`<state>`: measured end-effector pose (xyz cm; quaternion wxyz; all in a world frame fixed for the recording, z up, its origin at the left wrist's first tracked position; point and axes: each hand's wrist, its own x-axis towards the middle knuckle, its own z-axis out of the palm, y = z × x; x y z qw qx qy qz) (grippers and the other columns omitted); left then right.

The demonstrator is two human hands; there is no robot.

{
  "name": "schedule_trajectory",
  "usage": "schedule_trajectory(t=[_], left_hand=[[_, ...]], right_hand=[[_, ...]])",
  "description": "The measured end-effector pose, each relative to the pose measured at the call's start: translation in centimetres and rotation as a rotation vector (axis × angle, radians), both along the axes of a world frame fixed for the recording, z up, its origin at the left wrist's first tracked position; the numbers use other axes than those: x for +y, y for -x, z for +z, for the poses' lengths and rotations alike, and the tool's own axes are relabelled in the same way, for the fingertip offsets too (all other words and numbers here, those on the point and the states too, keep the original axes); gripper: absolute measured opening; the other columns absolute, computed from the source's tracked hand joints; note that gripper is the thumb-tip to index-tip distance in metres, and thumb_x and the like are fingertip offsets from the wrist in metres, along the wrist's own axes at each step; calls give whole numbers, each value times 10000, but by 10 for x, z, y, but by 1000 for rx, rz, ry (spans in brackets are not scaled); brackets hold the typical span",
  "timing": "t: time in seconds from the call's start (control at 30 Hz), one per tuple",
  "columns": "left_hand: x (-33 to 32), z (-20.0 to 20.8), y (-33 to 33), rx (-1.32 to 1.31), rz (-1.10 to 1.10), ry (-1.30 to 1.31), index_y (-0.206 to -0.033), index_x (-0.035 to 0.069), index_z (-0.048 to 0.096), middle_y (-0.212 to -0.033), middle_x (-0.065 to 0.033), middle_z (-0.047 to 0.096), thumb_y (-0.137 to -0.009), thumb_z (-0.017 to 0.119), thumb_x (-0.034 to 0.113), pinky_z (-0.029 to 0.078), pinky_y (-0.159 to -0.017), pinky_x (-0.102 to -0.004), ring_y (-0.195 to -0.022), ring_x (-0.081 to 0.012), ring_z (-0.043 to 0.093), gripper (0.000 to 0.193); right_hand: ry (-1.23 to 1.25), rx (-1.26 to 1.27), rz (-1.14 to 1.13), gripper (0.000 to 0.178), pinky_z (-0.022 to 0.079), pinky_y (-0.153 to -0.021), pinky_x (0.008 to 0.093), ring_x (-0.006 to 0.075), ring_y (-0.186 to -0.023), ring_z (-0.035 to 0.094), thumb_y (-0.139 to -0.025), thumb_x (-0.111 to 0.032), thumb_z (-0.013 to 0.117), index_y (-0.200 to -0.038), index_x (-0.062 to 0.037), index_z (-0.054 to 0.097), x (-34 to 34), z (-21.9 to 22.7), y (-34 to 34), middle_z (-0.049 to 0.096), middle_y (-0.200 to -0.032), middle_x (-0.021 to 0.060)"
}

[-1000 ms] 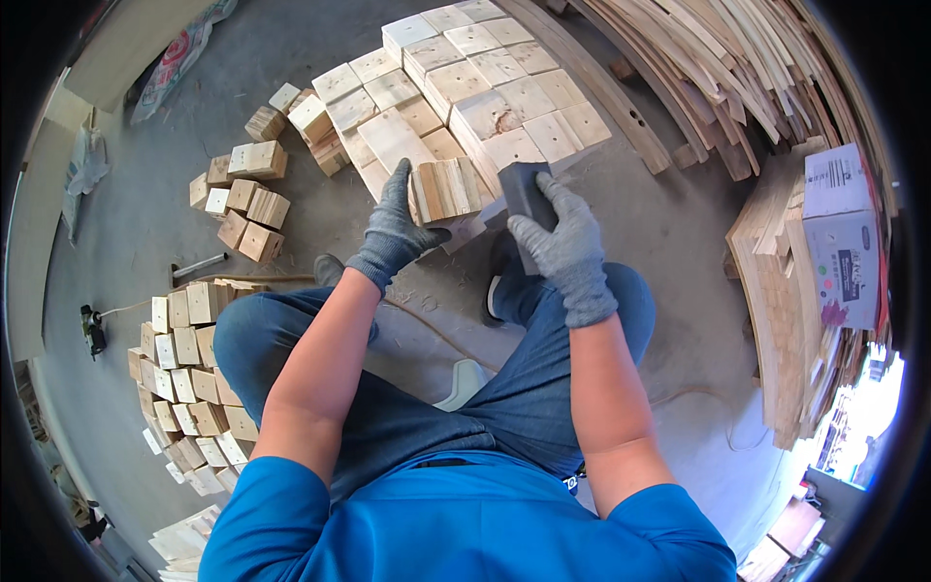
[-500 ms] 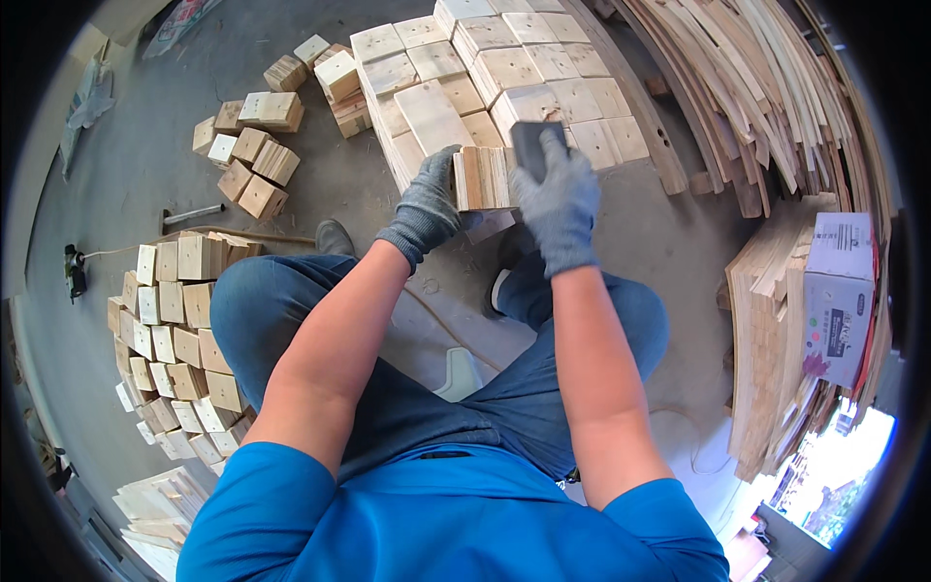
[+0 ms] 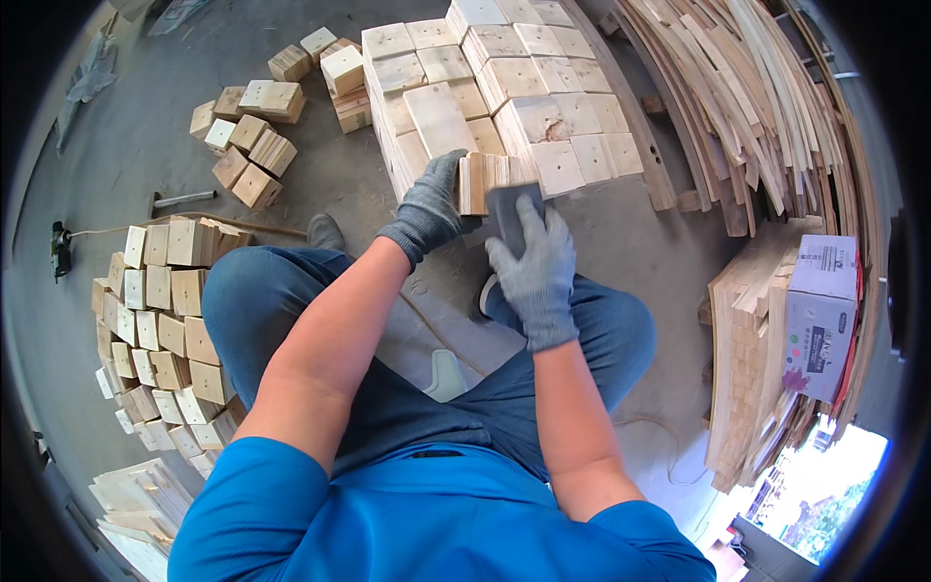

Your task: The person sits on a stool and sands small wooden blocks one by one using a sanding block. They pick up each block, sand the surfaces, and place the finished pieces into a pile on the floor.

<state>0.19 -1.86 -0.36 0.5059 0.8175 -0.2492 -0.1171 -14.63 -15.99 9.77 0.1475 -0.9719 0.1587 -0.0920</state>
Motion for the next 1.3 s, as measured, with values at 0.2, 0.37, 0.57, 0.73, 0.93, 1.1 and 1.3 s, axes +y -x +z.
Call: schedule_trajectory(t=[0.2, 0.37, 0.57, 0.73, 0.93, 1.1, 1.3], left_hand=[[-1, 5, -1, 31, -1, -35, -1570, 87, 444, -1498, -189, 538, -619, 1028, 243, 474, -1201, -431, -1365, -368, 578, 1127], [-3, -1, 0, 18, 8, 4, -1569, 79, 445, -1490, -193, 543, -628, 1031, 265, 472, -1202, -426, -1367, -370, 578, 1124], [-3, -13, -3, -43, 9, 81, -1559, 79, 460, -1472, -195, 557, -641, 1023, 304, 475, -1196, -426, -1367, -373, 579, 1100], [-2, -8, 0, -35, 32, 52, -1554, 76, 464, -1470, -199, 561, -644, 1017, 301, 483, -1187, -431, -1348, -377, 592, 1088], [1, 5, 4, 9, 29, -12, -1548, 137, 471, -1474, -217, 574, -646, 1008, 315, 523, -1149, -475, -1340, -444, 613, 1065], [-1, 1, 3, -7, 33, -9, -1549, 123, 466, -1467, -214, 572, -650, 1008, 297, 516, -1157, -471, -1338, -430, 610, 1064], [-1, -4, 4, -33, 55, 20, -1551, 108, 465, -1453, -229, 571, -664, 1011, 300, 503, -1170, -461, -1344, -424, 596, 1059]], right_hand=[[-93, -1, -22, 779, 461, -1145, 566, 491, -1323, 567, -819, -357, 880, -1497, -70, 625, -3, -1, 37, 557, -1468, 311], [-25, -18, -39, 753, 498, -1096, 565, 473, -1285, 600, -827, -355, 860, -1501, -117, 623, -11, -4, -25, 607, -1388, 298], [-15, 172, -94, 698, 563, -1021, 537, 444, -1193, 681, -848, -403, 836, -1478, -171, 644, -36, 20, -139, 666, -1301, 273], [26, 81, -112, 730, 570, -1016, 529, 441, -1174, 694, -843, -401, 841, -1500, -159, 634, -36, 7, -135, 675, -1296, 284], [-37, -35, -40, 755, 494, -1103, 575, 475, -1306, 583, -839, -367, 865, -1513, -131, 619, -4, -8, -23, 570, -1435, 303], [-47, -29, -16, 782, 491, -1098, 568, 498, -1289, 572, -816, -351, 881, -1506, -91, 620, 4, -11, 24, 568, -1423, 306], [-2, -47, -21, 707, 509, -1085, 550, 458, -1250, 620, -837, -351, 866, -1466, -107, 654, -13, -5, -53, 634, -1363, 270]])
